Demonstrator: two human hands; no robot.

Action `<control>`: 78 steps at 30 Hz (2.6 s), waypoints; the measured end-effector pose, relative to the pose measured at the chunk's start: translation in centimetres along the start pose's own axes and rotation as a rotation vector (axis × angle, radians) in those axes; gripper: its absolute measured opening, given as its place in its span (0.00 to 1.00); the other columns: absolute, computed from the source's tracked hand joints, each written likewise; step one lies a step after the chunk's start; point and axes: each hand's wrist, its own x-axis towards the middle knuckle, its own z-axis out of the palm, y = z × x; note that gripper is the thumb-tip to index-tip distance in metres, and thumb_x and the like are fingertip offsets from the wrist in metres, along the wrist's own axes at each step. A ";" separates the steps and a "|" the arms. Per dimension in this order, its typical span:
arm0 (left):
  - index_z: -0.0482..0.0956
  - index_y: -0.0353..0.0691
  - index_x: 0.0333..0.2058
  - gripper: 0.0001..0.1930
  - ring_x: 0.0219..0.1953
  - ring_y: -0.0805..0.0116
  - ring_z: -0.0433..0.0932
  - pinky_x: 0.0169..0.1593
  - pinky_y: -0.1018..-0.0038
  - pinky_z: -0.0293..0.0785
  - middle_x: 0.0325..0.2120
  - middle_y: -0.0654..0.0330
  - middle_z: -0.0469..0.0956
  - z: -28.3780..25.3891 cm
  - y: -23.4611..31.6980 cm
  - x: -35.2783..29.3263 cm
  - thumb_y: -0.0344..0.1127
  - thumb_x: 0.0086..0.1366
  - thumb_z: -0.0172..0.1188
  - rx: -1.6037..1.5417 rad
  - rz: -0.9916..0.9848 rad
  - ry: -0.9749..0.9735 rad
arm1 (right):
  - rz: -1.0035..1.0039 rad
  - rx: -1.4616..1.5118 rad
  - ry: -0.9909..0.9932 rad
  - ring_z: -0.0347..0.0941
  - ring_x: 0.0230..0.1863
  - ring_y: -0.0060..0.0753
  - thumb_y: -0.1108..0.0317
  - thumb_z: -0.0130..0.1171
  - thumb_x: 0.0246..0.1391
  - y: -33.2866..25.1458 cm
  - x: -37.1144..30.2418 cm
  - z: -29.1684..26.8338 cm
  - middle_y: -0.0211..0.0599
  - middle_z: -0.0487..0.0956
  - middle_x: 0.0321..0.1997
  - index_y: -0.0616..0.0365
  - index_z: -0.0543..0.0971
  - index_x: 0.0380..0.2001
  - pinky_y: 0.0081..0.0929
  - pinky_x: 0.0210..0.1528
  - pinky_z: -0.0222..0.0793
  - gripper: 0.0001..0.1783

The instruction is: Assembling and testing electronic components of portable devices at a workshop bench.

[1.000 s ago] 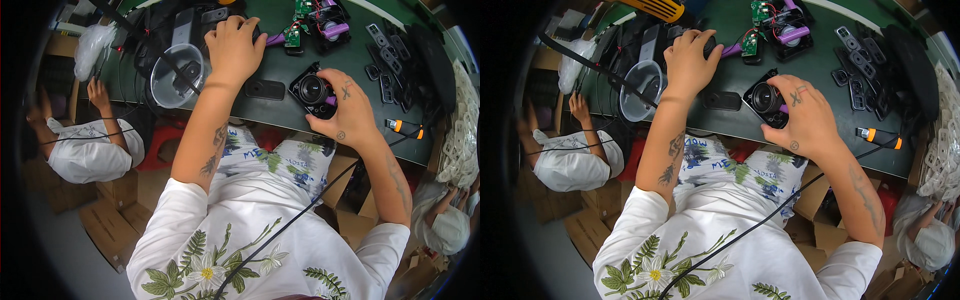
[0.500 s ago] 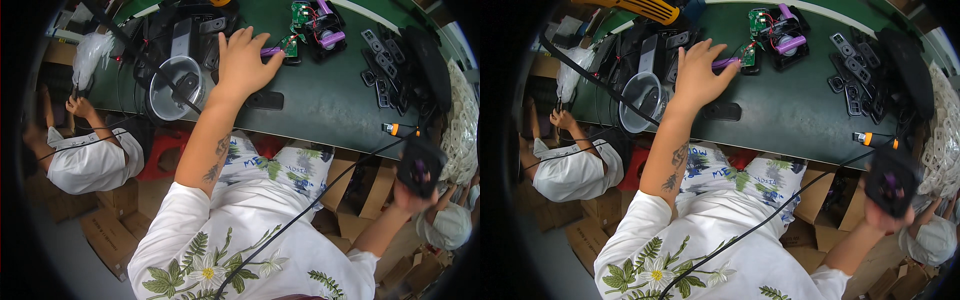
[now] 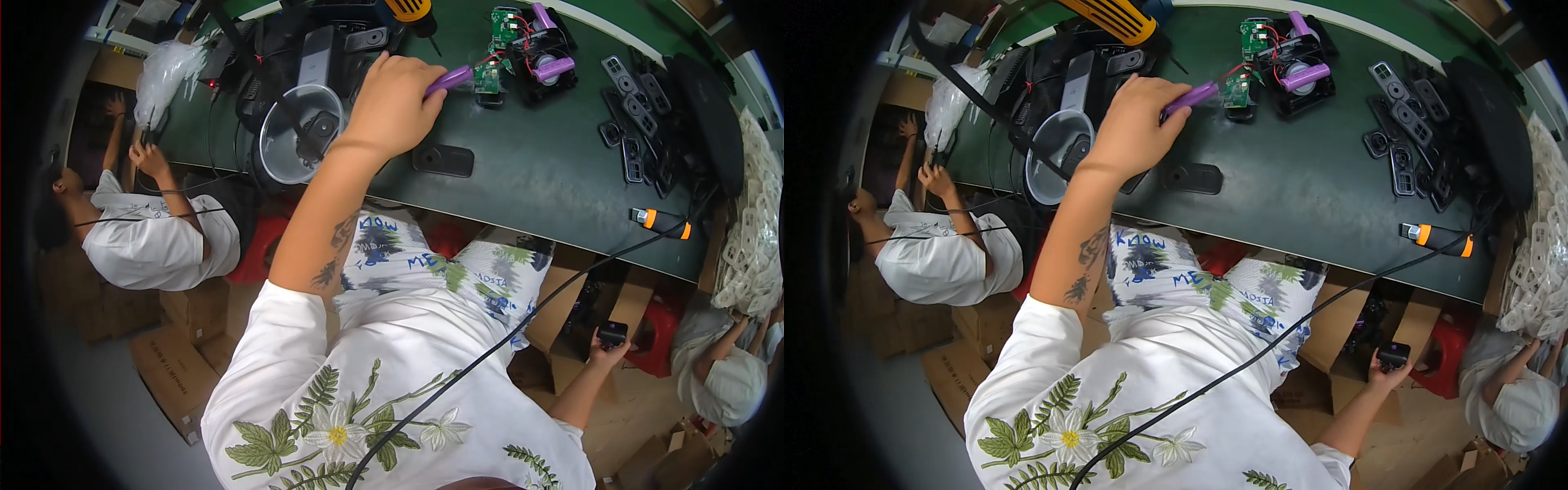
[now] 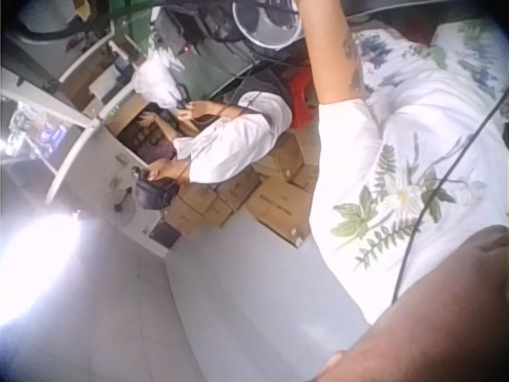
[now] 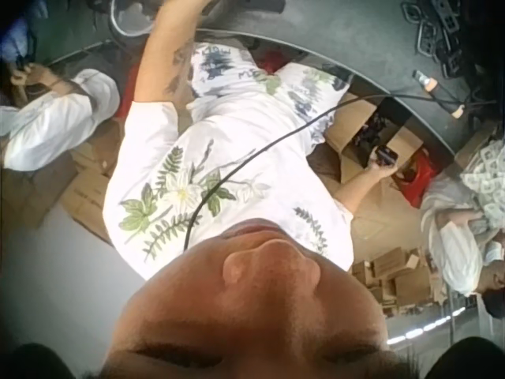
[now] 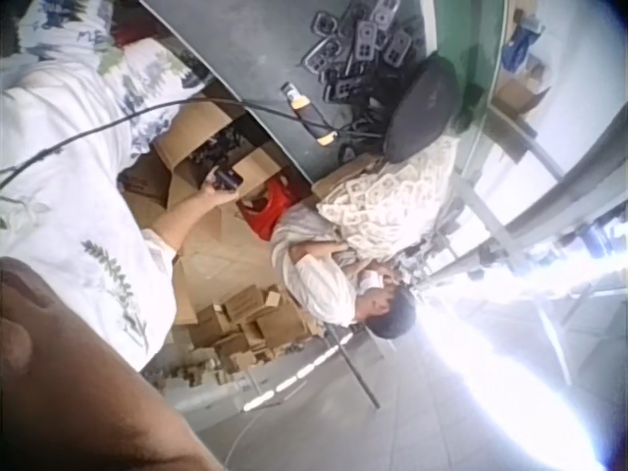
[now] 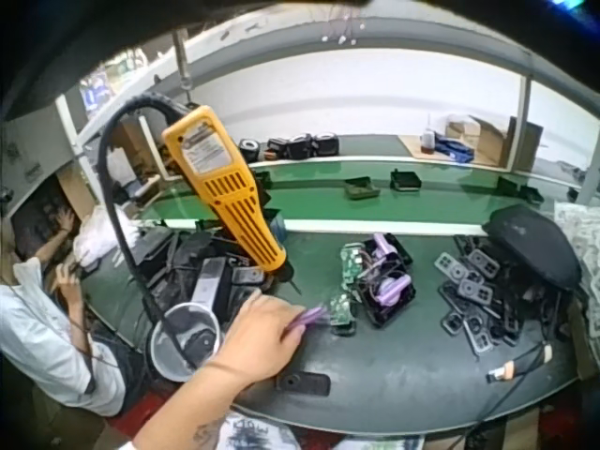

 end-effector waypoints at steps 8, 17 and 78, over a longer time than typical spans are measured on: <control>0.78 0.31 0.48 0.14 0.40 0.76 0.76 0.45 0.78 0.72 0.37 0.61 0.81 -3.8 0.8 -0.5 0.29 0.64 0.61 -0.649 -0.300 -0.032 | 0.114 -0.214 0.206 0.70 0.52 0.47 0.40 0.60 0.47 5.2 11.3 -7.0 0.36 0.72 0.54 0.44 0.74 0.51 0.54 0.50 0.75 0.31; 0.76 0.32 0.50 0.14 0.37 0.80 0.73 0.44 0.83 0.70 0.39 0.64 0.79 -3.6 1.2 -2.1 0.28 0.67 0.58 -1.052 -0.480 -0.104 | 0.246 -0.291 0.231 0.66 0.56 0.46 0.36 0.60 0.46 8.9 14.7 -10.4 0.38 0.67 0.59 0.43 0.70 0.56 0.52 0.48 0.75 0.38; 0.85 0.38 0.28 0.19 0.48 0.59 0.69 0.50 0.60 0.60 0.37 0.59 0.75 4.0 7.6 -0.9 0.51 0.50 0.68 -0.265 -0.053 0.101 | -1.544 -0.892 -1.456 0.76 0.49 0.41 0.69 0.66 0.50 14.4 -36.6 39.0 0.43 0.79 0.47 0.61 0.79 0.45 0.34 0.53 0.70 0.18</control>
